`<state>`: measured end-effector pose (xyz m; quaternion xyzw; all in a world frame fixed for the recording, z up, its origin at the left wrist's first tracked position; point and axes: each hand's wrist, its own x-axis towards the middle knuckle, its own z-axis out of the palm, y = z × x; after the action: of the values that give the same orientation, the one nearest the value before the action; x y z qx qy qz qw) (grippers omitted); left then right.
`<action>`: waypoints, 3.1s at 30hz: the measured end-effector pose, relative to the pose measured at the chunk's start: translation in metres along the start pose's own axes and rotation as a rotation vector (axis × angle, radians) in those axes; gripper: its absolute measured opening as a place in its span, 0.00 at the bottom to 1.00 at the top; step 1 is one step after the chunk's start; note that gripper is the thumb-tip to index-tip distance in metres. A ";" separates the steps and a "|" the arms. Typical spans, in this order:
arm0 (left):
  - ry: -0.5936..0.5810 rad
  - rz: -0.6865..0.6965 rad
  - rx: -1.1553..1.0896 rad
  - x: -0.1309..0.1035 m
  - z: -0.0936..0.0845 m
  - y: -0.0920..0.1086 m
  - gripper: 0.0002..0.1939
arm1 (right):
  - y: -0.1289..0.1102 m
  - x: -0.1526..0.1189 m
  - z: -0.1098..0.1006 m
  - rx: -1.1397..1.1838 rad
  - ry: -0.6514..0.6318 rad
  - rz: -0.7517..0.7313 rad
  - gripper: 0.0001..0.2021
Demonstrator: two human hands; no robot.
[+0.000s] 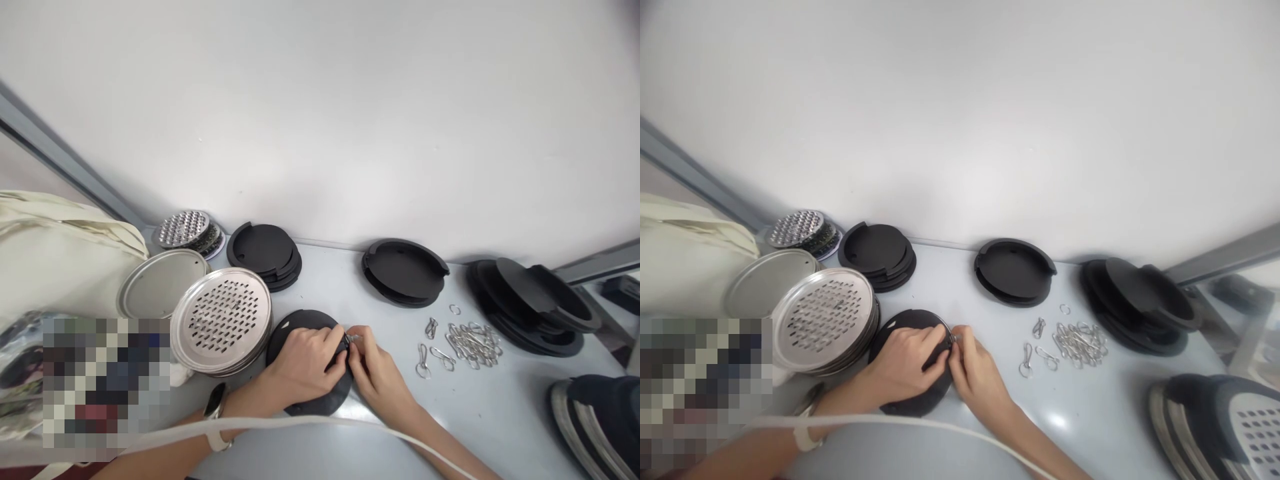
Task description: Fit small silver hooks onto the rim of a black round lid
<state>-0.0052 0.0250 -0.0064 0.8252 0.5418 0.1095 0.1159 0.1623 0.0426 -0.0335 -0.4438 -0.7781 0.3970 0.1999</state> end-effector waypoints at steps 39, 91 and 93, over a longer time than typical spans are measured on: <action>0.009 0.049 -0.009 -0.002 0.002 -0.003 0.12 | 0.000 -0.003 0.001 0.094 0.017 0.078 0.05; 0.097 0.215 0.018 -0.002 0.009 -0.004 0.04 | 0.006 0.004 -0.016 0.272 0.097 0.047 0.11; 0.111 0.224 0.014 -0.003 0.009 -0.004 0.05 | 0.006 0.005 -0.015 0.295 0.091 0.040 0.11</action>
<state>-0.0067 0.0234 -0.0163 0.8740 0.4527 0.1633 0.0671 0.1729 0.0547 -0.0292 -0.4426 -0.6924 0.4904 0.2902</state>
